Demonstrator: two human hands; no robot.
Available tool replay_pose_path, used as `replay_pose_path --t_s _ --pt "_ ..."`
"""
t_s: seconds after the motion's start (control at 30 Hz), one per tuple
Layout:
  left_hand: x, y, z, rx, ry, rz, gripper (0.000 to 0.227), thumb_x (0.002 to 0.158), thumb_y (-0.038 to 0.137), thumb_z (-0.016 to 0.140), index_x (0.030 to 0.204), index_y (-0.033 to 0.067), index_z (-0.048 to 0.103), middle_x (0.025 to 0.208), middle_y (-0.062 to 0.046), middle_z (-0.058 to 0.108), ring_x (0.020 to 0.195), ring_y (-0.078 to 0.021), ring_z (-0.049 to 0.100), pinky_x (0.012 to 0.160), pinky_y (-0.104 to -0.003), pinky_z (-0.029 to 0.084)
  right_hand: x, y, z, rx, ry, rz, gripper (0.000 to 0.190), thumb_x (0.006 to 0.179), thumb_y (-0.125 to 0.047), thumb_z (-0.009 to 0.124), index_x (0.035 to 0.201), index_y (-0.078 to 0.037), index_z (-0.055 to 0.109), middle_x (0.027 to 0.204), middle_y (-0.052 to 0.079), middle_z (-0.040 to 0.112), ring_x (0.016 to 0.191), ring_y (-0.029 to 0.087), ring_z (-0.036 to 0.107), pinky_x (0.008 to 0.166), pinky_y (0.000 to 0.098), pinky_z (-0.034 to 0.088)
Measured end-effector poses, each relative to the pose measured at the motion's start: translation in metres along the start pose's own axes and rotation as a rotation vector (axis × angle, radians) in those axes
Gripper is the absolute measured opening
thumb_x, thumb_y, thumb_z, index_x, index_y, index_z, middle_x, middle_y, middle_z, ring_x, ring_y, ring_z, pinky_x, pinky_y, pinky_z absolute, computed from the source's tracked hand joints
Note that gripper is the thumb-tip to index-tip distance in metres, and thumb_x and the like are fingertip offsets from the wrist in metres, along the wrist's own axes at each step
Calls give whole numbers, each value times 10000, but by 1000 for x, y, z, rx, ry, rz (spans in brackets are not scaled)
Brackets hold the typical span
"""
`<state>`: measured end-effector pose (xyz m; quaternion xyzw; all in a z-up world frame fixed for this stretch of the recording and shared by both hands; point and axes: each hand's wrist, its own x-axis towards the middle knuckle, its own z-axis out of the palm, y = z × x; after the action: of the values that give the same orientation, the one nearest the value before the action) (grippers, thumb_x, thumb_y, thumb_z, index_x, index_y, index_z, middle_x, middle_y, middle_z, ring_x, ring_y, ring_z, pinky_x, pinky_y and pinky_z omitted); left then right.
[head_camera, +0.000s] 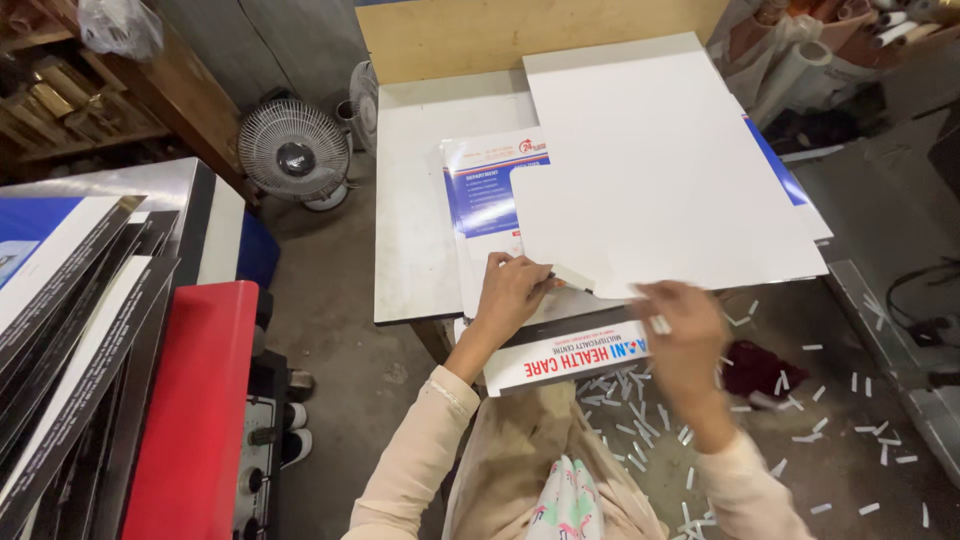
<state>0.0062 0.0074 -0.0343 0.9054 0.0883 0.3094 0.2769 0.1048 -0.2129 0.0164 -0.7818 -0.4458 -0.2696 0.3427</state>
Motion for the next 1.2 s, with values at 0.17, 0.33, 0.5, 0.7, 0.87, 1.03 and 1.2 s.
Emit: replay_pose_path --t_s 0.17,0.33,0.5,0.7,0.87,1.03,1.2 --pt "-13 54 -28 152 82 48 107 877 177 721 786 124 703 693 -41 665 739 -231 651 858 -438 412 -2 -40 17 20 22 -107 173 808 -29 779 972 -83 764 920 55 692 865 270 655 752 398 516" --pt "-22 109 -47 233 140 134 140 933 159 728 840 93 647 753 -25 681 788 -219 654 890 -456 439 -9 -27 0 153 133 -94 202 828 55 760 976 -82 740 964 54 683 921 266 625 801 390 498" --pt "-23 94 -27 315 -16 221 150 857 149 698 1005 124 706 1000 -16 733 967 -214 675 953 -482 434 -47 26 -11 118 101 -46 174 822 55 738 935 -63 681 963 81 652 998 317 570 906 436 450" --pt "-20 18 -10 200 -22 337 252 863 108 624 1110 131 670 1235 -20 721 1215 -237 656 1057 -466 408 -105 81 -22 84 -14 112 142 869 30 667 981 -56 659 1036 100 649 1069 330 574 961 449 453" --pt "-24 19 -3 199 -149 215 184 915 69 611 1086 133 633 1029 -27 696 1027 -234 689 1005 -468 505 -60 115 -7 91 25 136 165 934 17 645 1097 -9 662 1120 141 664 1072 362 556 949 452 450" --pt "-3 -22 -17 291 13 -150 189 923 167 650 1090 97 596 961 -106 666 848 -324 676 662 -463 533 21 143 86 73 -204 53 86 952 -141 690 981 -61 692 986 116 683 1001 362 593 878 508 413" --pt "33 -52 1 399 28 -350 193 1010 194 606 1112 34 571 1064 -184 602 869 -348 658 701 -465 541 57 140 122 -207 -432 153 164 903 -266 689 933 -135 783 986 100 714 991 344 622 847 550 403"
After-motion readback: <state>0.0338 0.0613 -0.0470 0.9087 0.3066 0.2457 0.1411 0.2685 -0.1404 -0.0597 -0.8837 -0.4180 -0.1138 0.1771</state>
